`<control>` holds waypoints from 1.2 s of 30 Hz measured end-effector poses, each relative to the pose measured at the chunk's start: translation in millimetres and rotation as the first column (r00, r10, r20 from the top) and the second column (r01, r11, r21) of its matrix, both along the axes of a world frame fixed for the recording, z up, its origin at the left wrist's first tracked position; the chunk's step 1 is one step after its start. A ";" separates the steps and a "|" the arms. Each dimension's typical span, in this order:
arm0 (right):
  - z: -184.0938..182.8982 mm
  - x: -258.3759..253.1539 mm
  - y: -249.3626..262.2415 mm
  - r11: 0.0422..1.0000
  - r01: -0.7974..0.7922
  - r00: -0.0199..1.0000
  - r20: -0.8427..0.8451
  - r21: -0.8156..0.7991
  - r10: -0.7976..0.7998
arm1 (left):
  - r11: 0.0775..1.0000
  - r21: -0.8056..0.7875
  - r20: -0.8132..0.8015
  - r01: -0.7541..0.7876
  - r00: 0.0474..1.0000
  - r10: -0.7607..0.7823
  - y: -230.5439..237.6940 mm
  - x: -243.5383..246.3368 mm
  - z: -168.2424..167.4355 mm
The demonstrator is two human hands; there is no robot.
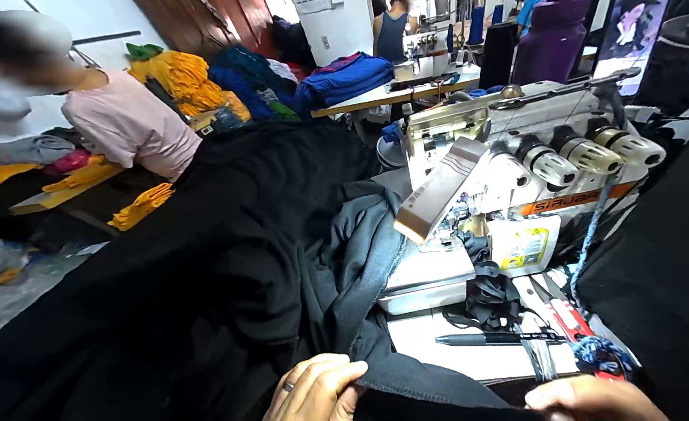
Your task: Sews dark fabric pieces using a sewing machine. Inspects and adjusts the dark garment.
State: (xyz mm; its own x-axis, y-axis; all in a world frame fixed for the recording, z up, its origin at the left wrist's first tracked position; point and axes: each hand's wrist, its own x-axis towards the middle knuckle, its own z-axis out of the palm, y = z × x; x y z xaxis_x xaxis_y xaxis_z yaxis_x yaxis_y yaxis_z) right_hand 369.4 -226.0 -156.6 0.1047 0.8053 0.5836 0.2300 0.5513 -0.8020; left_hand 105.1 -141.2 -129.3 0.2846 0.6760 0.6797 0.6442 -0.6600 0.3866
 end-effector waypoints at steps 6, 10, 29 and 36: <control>16.9 -1.0 9.3 0.927 0.188 0.976 0.166 -0.324 -0.140 | 0.992 -0.115 -0.052 0.058 0.997 -0.065 2.5 -3.9 5.7; 32.1 12.9 40.8 0.932 0.363 0.887 0.301 0.017 -0.351 | 0.995 -0.099 -0.079 0.026 0.996 -0.034 1.4 -2.4 3.8; -1.8 -7.6 62.5 0.909 0.390 0.542 0.762 0.145 -0.354 | 0.995 -0.048 -0.134 -0.091 0.987 0.084 -0.6 7.4 2.6; -1.4 -6.4 60.0 0.923 0.367 0.438 0.854 0.116 -0.281 | 0.996 -0.012 -0.122 -0.088 0.989 0.086 -0.1 6.8 -1.7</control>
State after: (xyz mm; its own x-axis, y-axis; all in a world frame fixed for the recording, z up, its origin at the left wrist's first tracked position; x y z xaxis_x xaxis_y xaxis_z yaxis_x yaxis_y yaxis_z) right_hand 363.0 -166.0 -158.1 -0.1381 0.8671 0.4786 0.9612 0.2338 -0.1463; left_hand 112.0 -141.3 -131.0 0.3041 0.7133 0.6314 0.7417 -0.5932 0.3129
